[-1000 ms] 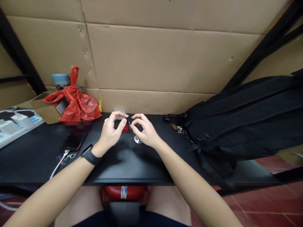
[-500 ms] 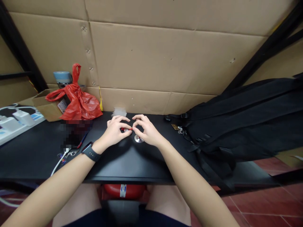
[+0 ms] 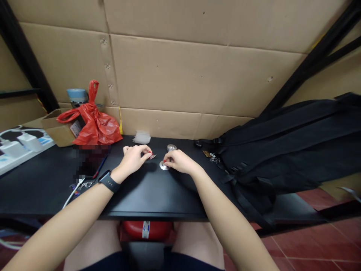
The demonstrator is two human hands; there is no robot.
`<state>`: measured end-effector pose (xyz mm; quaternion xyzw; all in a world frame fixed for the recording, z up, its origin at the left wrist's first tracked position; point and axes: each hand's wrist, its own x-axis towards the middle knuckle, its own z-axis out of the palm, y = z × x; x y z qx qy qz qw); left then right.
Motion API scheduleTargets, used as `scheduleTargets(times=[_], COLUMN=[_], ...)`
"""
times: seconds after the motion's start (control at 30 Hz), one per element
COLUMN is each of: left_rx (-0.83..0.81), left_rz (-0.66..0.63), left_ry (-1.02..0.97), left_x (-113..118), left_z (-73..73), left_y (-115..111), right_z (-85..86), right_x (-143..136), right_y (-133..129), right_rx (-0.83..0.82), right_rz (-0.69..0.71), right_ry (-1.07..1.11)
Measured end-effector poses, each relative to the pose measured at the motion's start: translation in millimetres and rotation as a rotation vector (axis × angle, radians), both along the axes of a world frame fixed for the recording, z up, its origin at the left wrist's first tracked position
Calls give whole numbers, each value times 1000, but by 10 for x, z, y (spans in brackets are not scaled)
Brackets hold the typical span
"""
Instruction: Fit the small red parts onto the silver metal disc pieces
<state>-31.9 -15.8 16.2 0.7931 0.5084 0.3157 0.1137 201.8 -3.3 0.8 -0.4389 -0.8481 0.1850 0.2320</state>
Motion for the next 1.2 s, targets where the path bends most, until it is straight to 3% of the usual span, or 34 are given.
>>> scheduleTargets(times=[0.23, 0.33, 0.53, 0.87, 1.07, 1.13, 1.2], left_rx=[-81, -115, -138, -154, -148, -83, 15], left_rz=[-8, -54, -111, -107, -128, -54, 108], left_ry=[-132, -188, -299, -297, -254, -202, -96], left_x=[35, 44, 43, 28, 18, -16, -85], left_z=[-6, -26, -92, -142, -164, -153, -164], left_y=[-8, 0, 39, 83, 126, 158, 226], right_z=[31, 6, -45, -47, -79, -93, -100], right_x=[-226, -306, -323, -324, -342, -324, -280], right_y=[-71, -87, -71, -88, -63, -28, 19], right_rx=[-147, -170, -279, -410, -342, -253, -169], right_rz=[32, 55, -17, 29, -10, -66, -132], right_ry=[571, 692, 701, 842, 769, 727, 679])
